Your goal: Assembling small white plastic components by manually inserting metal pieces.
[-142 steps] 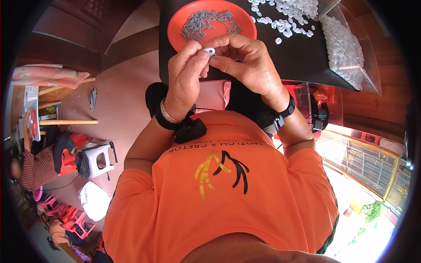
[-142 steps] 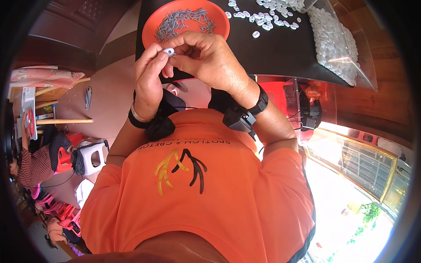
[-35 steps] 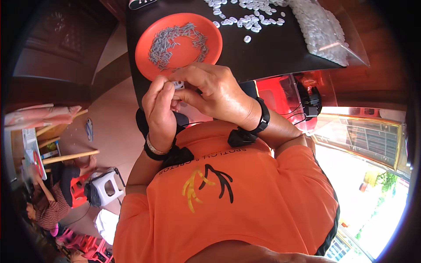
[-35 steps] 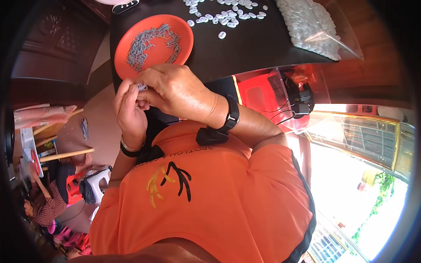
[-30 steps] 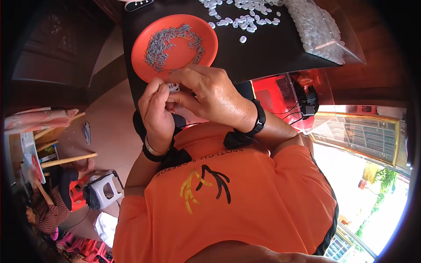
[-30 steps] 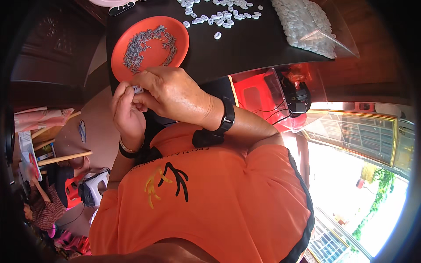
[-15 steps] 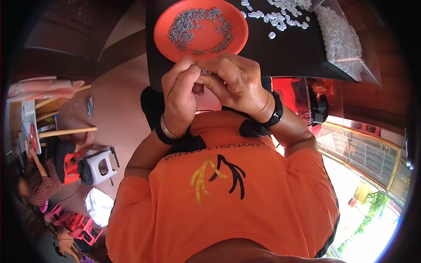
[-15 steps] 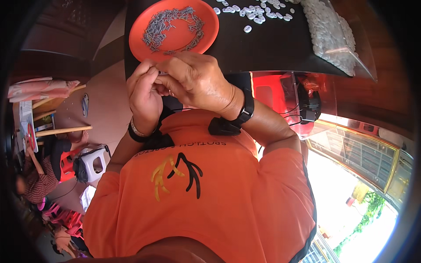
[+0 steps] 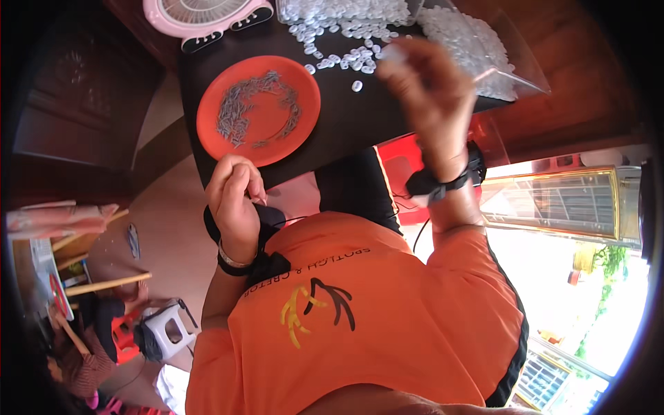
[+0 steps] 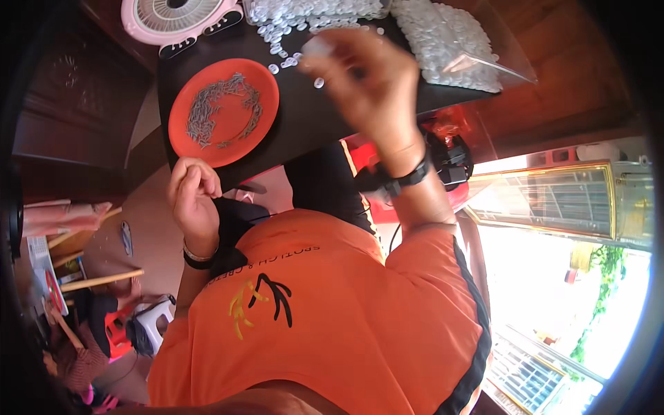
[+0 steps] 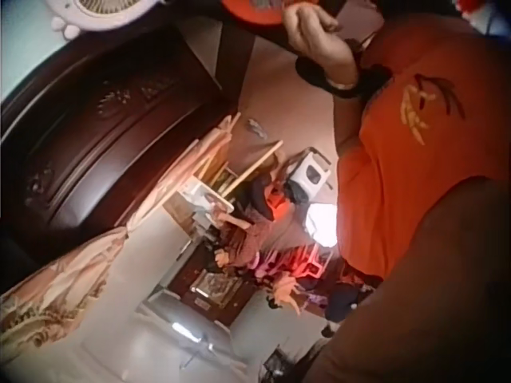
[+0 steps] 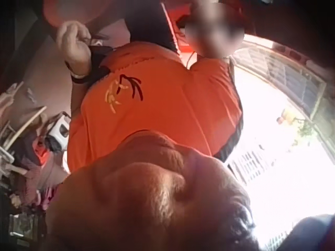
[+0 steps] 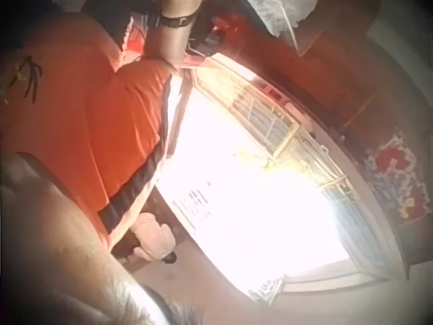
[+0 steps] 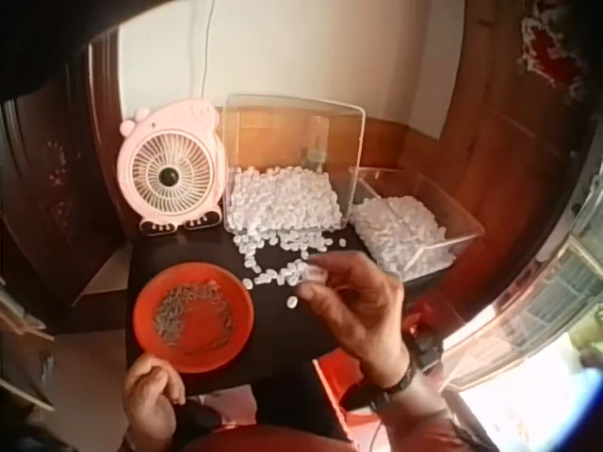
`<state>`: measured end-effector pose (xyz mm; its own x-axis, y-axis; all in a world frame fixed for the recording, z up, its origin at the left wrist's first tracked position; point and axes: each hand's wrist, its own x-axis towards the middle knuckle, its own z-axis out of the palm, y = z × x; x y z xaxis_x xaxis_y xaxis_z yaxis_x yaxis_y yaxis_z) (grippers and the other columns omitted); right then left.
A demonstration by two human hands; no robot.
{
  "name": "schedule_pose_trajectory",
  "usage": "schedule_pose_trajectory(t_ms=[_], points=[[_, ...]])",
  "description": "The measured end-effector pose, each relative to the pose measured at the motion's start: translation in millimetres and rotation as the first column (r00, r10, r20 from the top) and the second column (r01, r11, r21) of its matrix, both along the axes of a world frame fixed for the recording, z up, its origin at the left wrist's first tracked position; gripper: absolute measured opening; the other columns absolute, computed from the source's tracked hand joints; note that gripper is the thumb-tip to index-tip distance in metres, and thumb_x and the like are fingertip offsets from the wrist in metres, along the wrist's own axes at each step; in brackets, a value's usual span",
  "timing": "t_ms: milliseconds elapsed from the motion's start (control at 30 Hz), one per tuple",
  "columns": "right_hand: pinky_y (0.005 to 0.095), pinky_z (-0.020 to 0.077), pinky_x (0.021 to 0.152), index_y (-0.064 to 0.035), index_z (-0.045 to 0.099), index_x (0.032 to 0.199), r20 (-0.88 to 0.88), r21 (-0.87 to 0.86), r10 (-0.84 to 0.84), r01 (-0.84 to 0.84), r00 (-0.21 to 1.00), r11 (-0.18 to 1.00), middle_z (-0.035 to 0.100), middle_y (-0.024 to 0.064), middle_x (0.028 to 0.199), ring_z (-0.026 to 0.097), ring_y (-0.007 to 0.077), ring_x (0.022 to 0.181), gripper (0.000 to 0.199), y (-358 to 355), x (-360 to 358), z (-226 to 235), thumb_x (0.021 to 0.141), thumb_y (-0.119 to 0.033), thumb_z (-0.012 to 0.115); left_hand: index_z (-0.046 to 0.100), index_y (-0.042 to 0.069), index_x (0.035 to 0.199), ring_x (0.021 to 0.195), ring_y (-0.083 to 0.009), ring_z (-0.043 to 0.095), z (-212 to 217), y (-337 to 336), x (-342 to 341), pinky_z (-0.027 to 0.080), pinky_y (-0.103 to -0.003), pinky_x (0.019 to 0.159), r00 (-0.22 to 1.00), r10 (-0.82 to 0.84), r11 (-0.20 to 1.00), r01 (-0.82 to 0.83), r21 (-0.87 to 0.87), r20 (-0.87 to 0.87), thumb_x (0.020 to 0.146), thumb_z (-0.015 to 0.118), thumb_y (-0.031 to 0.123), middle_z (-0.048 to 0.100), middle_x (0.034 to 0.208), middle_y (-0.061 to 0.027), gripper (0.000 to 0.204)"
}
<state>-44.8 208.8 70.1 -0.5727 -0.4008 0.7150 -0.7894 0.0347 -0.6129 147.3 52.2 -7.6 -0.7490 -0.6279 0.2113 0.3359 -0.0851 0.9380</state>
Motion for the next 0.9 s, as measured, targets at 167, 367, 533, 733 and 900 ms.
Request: schedule_pose_trajectory(t_ms=[167, 367, 533, 733, 900], points=[[0.0359, 0.0506, 0.068, -0.0013, 0.064, 0.103, -0.207, -0.052, -0.534, 0.536, 0.82, 0.843, 0.066, 0.0158, 0.085, 0.064, 0.0305, 0.078, 0.027, 56.4, -89.0, 60.1, 0.078, -0.013, 0.066, 0.046, 0.002, 0.075, 0.051, -0.0085, 0.038, -0.6, -1.4, -3.2, 0.03, -0.022, 0.046, 0.998, -0.065, 0.997, 0.064, 0.033, 0.028, 0.089, 0.041, 0.015, 0.042, 0.061, -0.0027, 0.02], [0.0337, 0.051, 0.068, -0.0026, 0.064, 0.105, -0.56, -0.068, -0.598, 0.688, 0.573, 0.723, 0.067, 0.0136, 0.086, 0.064, 0.027, 0.075, 0.031, 67.1, -150.7, 42.3, 0.076, -0.011, 0.069, 0.047, 0.002, 0.075, 0.05, -0.0077, 0.037, -5.0, -7.9, -1.4, 0.029, -0.021, 0.046, 0.997, -0.066, 0.996, 0.064, 0.058, 0.042, 0.09, 0.041, 0.014, 0.043, 0.061, -0.0022, 0.02], [0.0304, 0.0498, 0.072, -0.0098, 0.068, 0.101, -0.14, 0.57, -0.169, 0.219, 0.976, 0.792, 0.068, 0.0106, 0.092, 0.066, 0.0214, 0.084, 0.025, 28.2, -142.5, -20.8, 0.081, -0.024, 0.065, 0.048, 0.003, 0.074, 0.047, -0.0061, 0.037, -7.5, -9.4, -6.0, 0.027, -0.02, 0.042, 0.997, -0.051, 0.993, 0.046, 0.106, 0.051, 0.088, 0.043, 0.013, 0.044, 0.059, -0.001, 0.018], [0.0358, 0.0494, 0.075, -0.0108, 0.068, 0.096, -0.193, 0.79, -0.037, 0.177, 0.981, 0.587, 0.066, 0.0117, 0.088, 0.063, 0.0286, 0.083, 0.021, -16.6, -158.1, -71.1, 0.08, -0.022, 0.06, 0.048, 0.003, 0.074, 0.046, -0.0066, 0.038, -14.5, -9.1, -2.0, 0.027, -0.02, 0.042, 0.997, -0.049, 0.989, 0.041, 0.145, 0.053, 0.088, 0.043, 0.012, 0.044, 0.058, -0.0009, 0.018], [0.0425, 0.0498, 0.076, -0.0156, 0.069, 0.092, -0.366, 0.776, -0.031, 0.324, 0.93, 0.542, 0.064, 0.0096, 0.091, 0.063, 0.0298, 0.085, 0.021, -21.7, -169.5, -83.2, 0.079, -0.026, 0.056, 0.049, 0.004, 0.073, 0.046, -0.0066, 0.039, -14.9, -7.8, -2.4, 0.027, -0.02, 0.041, 0.996, -0.043, 0.989, 0.032, 0.141, 0.076, 0.088, 0.044, 0.013, 0.044, 0.057, -0.0006, 0.018]])
